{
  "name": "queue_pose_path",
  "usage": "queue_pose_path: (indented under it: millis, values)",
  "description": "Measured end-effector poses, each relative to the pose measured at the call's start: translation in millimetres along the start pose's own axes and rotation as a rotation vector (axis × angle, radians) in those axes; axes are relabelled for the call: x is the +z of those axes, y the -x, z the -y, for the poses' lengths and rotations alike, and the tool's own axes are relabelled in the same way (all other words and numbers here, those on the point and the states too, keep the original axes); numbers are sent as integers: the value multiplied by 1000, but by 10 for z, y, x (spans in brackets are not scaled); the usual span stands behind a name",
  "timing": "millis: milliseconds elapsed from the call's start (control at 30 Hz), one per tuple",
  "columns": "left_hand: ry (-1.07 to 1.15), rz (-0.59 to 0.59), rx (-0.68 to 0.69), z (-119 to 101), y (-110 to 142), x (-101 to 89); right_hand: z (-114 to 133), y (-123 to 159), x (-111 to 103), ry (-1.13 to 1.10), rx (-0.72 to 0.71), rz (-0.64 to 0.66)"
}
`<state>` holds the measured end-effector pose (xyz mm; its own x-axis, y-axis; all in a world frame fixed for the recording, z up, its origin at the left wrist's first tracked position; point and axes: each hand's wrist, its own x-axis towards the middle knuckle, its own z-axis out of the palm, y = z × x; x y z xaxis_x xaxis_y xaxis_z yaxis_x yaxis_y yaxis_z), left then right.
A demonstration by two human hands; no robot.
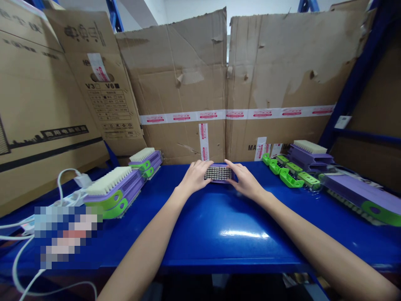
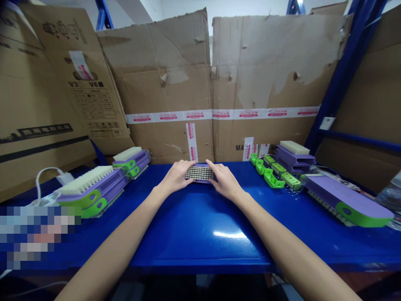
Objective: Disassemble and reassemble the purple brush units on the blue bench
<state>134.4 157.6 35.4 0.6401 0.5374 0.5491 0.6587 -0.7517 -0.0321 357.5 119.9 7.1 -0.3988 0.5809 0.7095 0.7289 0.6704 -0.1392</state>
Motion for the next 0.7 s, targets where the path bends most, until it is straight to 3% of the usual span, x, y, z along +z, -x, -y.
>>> queue_pose_path:
  millis: [500,600,700]
  values:
    - [-60,27,11,6,-16,-3,-32,-11,-28,64,3,-4]
    - [-86,43,14,0,-13,-20,226,-64,-117,191,-64,-8]
    - [-99,69,18,-4,-8,-35,844,-88,-260,182,-187,-47]
